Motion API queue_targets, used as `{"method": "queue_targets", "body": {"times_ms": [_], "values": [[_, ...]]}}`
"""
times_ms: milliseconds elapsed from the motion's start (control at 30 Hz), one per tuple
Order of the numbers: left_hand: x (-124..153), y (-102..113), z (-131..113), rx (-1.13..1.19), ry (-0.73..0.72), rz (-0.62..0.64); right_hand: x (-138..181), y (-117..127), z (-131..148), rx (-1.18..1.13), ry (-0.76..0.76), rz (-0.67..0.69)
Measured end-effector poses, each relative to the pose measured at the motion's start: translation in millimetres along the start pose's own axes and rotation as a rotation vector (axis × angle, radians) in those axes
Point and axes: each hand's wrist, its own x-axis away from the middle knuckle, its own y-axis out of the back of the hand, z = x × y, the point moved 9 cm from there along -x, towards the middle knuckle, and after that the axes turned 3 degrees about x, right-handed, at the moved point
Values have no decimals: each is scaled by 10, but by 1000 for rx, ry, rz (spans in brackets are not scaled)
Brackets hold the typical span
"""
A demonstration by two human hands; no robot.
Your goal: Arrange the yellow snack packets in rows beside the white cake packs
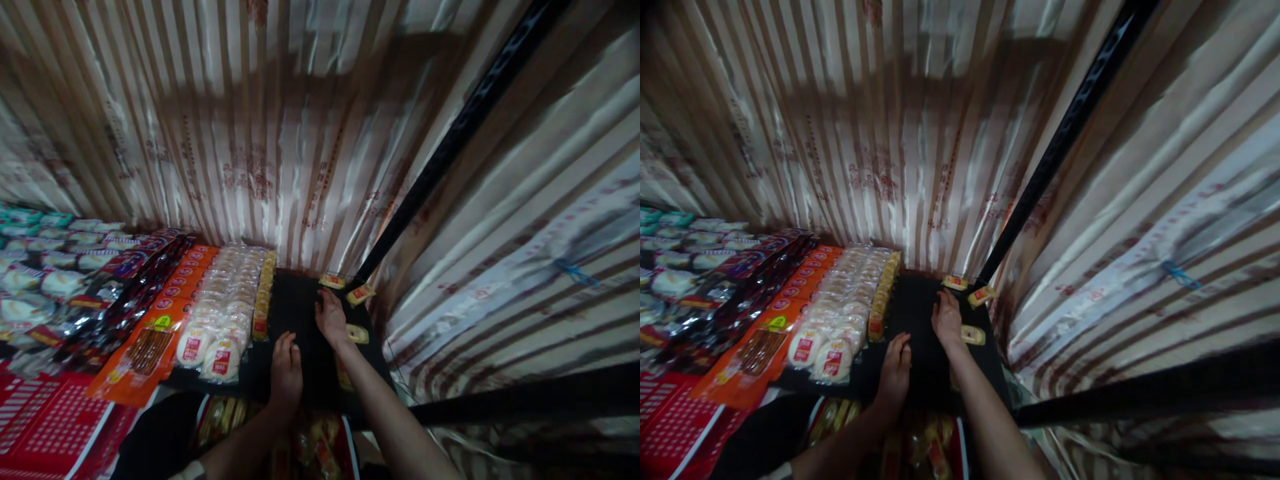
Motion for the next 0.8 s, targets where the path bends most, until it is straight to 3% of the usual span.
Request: {"method": "queue_targets", "body": {"times_ms": [200,367,567,800], "values": [[-183,-169,32,50,15,34,-543,-99,-305,268,35,136],[-272,-196,125,68,45,44,-703,-170,-387,345,-23,273],[-274,-154,182,108,55,13,-657,-219,-247,365,-54,366],[-197,-127,149,107,188,70,-219,-232,60,329,-47,419]]}}
